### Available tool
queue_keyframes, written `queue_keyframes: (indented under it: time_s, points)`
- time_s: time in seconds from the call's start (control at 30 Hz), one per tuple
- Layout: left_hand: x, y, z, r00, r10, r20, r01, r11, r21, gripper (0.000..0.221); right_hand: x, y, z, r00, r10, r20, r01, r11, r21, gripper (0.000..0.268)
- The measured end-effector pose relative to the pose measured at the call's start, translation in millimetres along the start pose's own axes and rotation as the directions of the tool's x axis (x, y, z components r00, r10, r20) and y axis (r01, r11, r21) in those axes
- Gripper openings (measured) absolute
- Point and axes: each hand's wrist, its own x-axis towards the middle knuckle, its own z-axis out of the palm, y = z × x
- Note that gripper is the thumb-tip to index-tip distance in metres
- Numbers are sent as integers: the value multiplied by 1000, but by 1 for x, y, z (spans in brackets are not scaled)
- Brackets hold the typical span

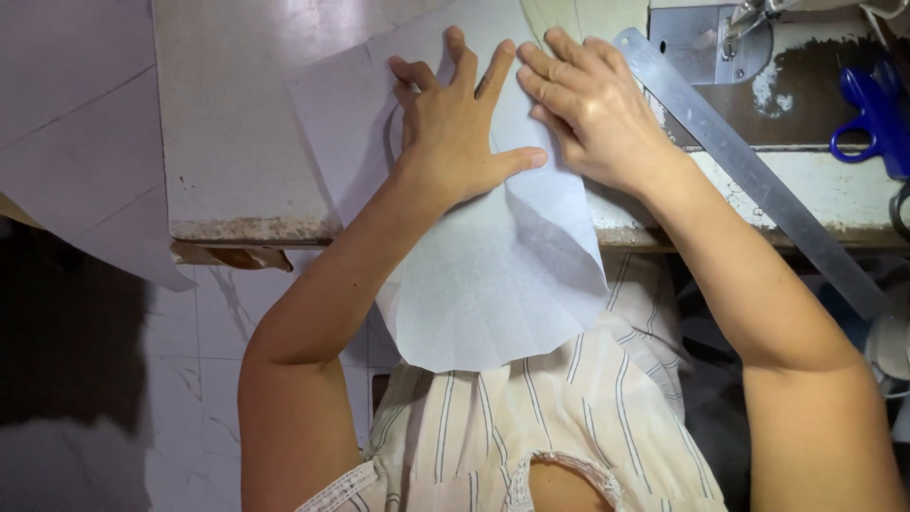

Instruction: A person is folding and creasing paper patterns on a workbench using their hands and a small creasing tool.

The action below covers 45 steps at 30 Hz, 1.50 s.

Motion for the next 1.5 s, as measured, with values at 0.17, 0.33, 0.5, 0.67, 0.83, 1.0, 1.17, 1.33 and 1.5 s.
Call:
queue_keyframes:
  time_s: [0.17, 0.33, 0.5, 0.67, 0.83, 1.0, 1.17, 1.33, 1.5]
  points:
    - [3, 1, -1, 1000, 9, 24, -10, 998, 60, 118, 22, 24, 6, 997, 78, 23, -77, 996, -53, 36]
    - [6, 3, -4, 999, -8, 33, 4, 992, 123, 118, 30, 29, 15, 992, 127, 7, -127, 992, -11, 30]
    - [7, -2, 0, 1000, 1, 10, -2, 994, 110, 119, 20, -7, -32, 998, -4, 60, 3, 1000, 18, 8]
    - [6, -15, 5, 987, 131, -94, -143, 982, -124, 115, -45, -14, -57, 921, 380, -84, -378, 824, -422, 49]
    - [5, -19, 10, 988, 148, -54, -155, 970, -188, 116, -72, 21, -55, 812, 583, -25, -571, 784, -245, 42]
    - [2, -20, 28, 964, 211, -163, -241, 951, -192, 115, -74, 19, -41, 778, 628, -3, -625, 774, -106, 24]
    - [7, -18, 33, 922, 175, -346, -254, 947, -196, 73, -22, -21, -43, 885, 461, -69, -438, 872, 219, 56]
    - [6, -18, 32, 918, 168, -359, -252, 947, -201, 82, -3, -20, -8, 831, 555, 28, -547, 826, -135, 42]
    - [9, -20, 41, 898, 188, -398, -262, 955, -141, 86, 26, -9, 1, 832, 552, 53, -535, 824, -189, 37]
